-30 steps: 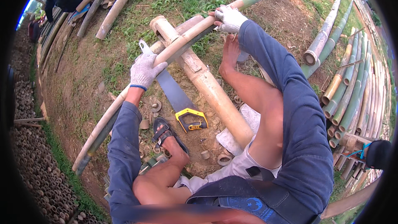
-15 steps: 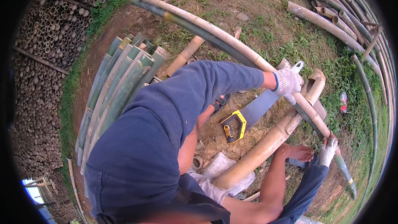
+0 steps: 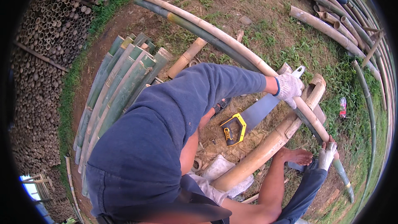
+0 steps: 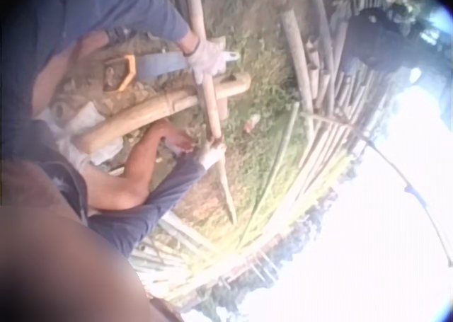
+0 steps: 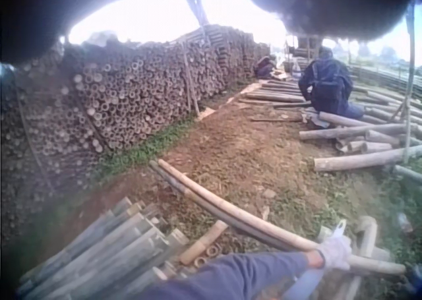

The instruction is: The person repeatedly cuts bamboo poles into shorter sections using a hand saw. They position each pole on a wooden support, saw through it, then move the cut pieces aside before repeating the process with another pole.

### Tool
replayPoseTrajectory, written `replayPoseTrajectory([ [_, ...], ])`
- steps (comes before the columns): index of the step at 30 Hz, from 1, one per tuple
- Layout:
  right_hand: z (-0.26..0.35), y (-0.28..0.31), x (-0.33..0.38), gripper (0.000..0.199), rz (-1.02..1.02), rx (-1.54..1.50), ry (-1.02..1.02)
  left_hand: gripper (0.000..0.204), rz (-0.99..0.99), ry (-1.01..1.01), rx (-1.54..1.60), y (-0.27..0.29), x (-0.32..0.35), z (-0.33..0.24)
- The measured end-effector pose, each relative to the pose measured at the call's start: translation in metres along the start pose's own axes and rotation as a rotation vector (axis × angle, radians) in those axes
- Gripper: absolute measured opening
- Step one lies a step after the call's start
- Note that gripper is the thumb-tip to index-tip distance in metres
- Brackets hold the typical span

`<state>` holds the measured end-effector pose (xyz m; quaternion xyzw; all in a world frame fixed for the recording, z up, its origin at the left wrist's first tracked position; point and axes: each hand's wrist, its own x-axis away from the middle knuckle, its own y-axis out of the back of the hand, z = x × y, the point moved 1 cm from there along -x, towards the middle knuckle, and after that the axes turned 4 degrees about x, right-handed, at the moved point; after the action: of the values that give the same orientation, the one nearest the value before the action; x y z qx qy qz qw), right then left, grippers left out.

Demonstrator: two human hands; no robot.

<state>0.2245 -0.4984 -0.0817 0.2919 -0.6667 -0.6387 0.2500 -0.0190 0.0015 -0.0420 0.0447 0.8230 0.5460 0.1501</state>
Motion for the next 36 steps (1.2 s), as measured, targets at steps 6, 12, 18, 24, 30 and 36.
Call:
replayPoseTrajectory([
  [6, 0.008, 0.0, 0.001, 0.067, -0.082, 0.093, 0.038, 0.069, 0.048, 0.006, 0.013, 0.002, -0.004, 0.002],
  [12, 0.015, 0.002, 0.002, 0.066, -0.025, 0.081, -0.062, 0.071, 0.082, 0.032, 0.013, 0.004, -0.007, 0.001],
  [18, 0.02, 0.005, 0.003, 0.068, -0.038, 0.093, -0.046, 0.071, 0.043, 0.013, 0.015, 0.003, -0.002, 0.0],
  [24, 0.051, 0.019, 0.002, 0.069, -0.005, 0.087, -0.127, 0.072, 0.107, 0.005, 0.016, 0.016, 0.001, 0.004],
  [30, 0.124, 0.034, -0.023, 0.071, -0.331, 0.292, -0.009, 0.063, 0.116, 0.128, -0.111, 0.062, 0.03, 0.068],
  [36, 0.179, 0.054, -0.03, 0.069, -0.303, 0.122, 0.186, 0.099, 0.08, 0.343, 0.007, 0.127, 0.107, 0.111],
])
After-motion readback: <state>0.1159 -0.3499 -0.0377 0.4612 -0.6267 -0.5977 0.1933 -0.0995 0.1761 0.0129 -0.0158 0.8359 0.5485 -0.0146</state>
